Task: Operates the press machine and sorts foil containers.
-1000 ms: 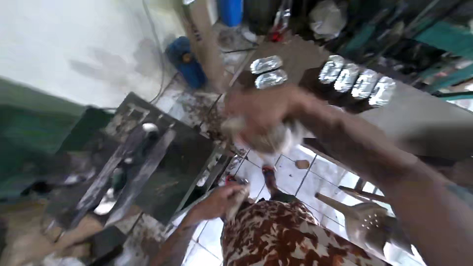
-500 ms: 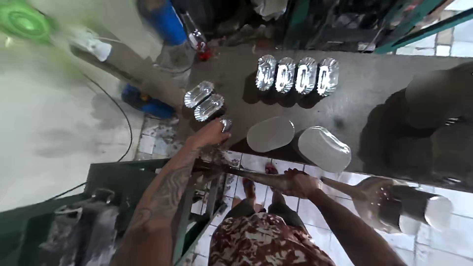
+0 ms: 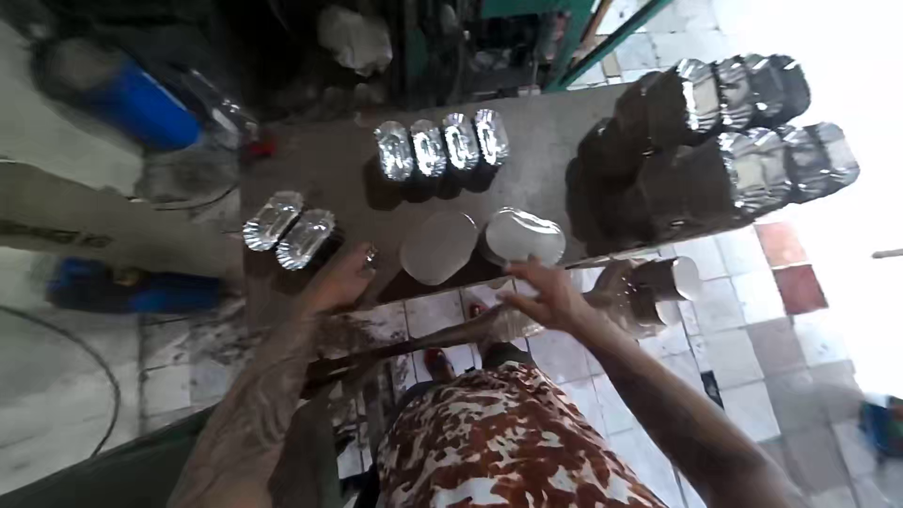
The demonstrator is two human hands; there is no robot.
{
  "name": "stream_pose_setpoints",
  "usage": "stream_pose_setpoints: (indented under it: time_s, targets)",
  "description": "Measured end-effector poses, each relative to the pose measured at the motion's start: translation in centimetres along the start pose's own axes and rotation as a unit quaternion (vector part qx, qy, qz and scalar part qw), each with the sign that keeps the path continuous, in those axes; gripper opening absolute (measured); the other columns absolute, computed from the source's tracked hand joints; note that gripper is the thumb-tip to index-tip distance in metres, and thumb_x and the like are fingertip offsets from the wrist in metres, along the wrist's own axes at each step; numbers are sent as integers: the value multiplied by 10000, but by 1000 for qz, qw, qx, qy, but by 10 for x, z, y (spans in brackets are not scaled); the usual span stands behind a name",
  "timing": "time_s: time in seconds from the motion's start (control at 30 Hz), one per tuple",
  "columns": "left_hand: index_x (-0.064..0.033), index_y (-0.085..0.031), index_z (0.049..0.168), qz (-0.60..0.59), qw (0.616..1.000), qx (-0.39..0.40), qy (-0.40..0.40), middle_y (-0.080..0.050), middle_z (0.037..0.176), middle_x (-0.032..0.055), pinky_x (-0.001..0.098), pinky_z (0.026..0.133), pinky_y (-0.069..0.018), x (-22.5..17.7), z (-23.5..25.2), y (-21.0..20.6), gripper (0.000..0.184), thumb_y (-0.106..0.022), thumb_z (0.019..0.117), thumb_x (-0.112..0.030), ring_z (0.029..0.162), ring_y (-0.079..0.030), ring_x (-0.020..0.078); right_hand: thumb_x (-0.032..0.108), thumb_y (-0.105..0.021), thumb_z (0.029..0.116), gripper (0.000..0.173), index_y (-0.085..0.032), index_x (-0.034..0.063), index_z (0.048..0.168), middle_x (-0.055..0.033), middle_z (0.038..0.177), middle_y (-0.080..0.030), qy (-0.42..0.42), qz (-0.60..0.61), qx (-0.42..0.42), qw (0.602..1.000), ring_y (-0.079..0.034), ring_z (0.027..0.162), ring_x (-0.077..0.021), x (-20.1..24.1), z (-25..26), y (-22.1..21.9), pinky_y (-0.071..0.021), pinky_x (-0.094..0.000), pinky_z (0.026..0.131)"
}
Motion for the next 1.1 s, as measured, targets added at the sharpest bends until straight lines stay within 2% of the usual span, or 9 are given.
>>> stream_pose_setpoints:
  time_s: [0.13, 0.27, 0.4, 0.43, 0.6, 0.73, 0.87, 1.0, 1.1]
  targets:
    - [-72, -351, 1567, -18, 999, 48, -9, -497, 1486, 248, 635, 1095, -419, -24, 5, 9, 583, -571, 1029, -98, 1337, -524, 418, 595, -716, 879, 691, -655, 61, 1313, -143, 1287, -685, 23, -234, 74, 969, -592, 1287, -342, -28, 55, 19, -245, -567, 1247]
    - [-51, -459, 1467, 6, 1000, 10, -5, -589, 1330, 258, 650, 1004, -486, -23, 10, 15, 672, -778, 912, -255, 1195, -607, 423, 338, -587, 1026, 354, -705, 50, 1194, -112, 1142, -729, 86, -121, 82, 986, -661, 1170, -252, -63, 59, 9, -314, -489, 1232]
    - [95, -487, 1389, -69, 950, -40, 303, -556, 1364, 242, 355, 1064, -410, -206, -45, 68, 384, -552, 1031, -26, 1248, -527, 254, 349, -449, 1093, 454, -664, 3, 1295, -151, 1300, -679, 45, 34, 145, 988, -553, 1350, -260, -75, 59, 24, -191, -487, 1285]
    - [143, -523, 1341, -77, 961, -106, 242, -590, 1292, 300, 406, 1046, -427, -235, -53, 68, 356, -530, 1035, -40, 1196, -553, 314, 346, -439, 1095, 458, -661, 3, 1302, -150, 1307, -675, 49, 46, 153, 986, -551, 1352, -256, -74, 61, 27, -184, -488, 1284]
    - [-82, -595, 1358, 98, 993, 59, 35, -678, 1150, 211, 662, 895, -512, -207, 19, -8, 555, -655, 964, -468, 1064, -660, 423, 363, -404, 1105, 465, -672, 25, 1279, -110, 1258, -696, 65, 47, 169, 982, -572, 1318, -209, -68, 62, 29, -193, -466, 1286]
    - [-96, -634, 1291, -19, 973, 229, 24, -697, 1065, 129, 518, 871, -544, -202, 35, 0, 310, -662, 1009, -221, 939, -670, 267, 297, -556, 1051, 348, -721, 25, 1190, -100, 1165, -731, 62, 52, 116, 990, -641, 1224, -215, -65, 57, 30, -278, -480, 1259]
    - [-56, -673, 1161, -174, 933, 312, -44, -647, 791, 57, 262, 496, -454, -182, 44, 1, 179, -616, 1019, -150, 554, -539, 106, 118, -686, 911, 173, -750, 7, 1027, -119, 970, -756, 118, -5, -19, 993, -723, 976, -252, -43, 61, 51, -470, -495, 1111]
    - [-47, -687, 1057, -169, 932, 315, -60, -642, 751, 10, 216, 538, -460, -186, 48, 5, 127, -623, 1013, -148, 588, -550, 56, 154, -646, 942, 164, -753, 33, 971, -98, 885, -715, 83, -42, -12, 996, -687, 848, -228, 3, 76, 100, -570, -416, 802]
    - [-55, -701, 991, -152, 935, 317, -44, -633, 704, 23, 226, 501, -441, -187, 45, 2, 148, -620, 1024, -174, 542, -534, 70, 166, -619, 953, 186, -755, 41, 935, -89, 846, -726, 63, -79, 9, 995, -709, 830, -231, 15, 73, 101, -559, -480, 906]
Point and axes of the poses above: each hand's wrist, its own z-axis towards the middle knuckle, its own y-axis out of the back of the hand, x = y × z, the point moved 6 cm from there along z, towards the middle knuckle
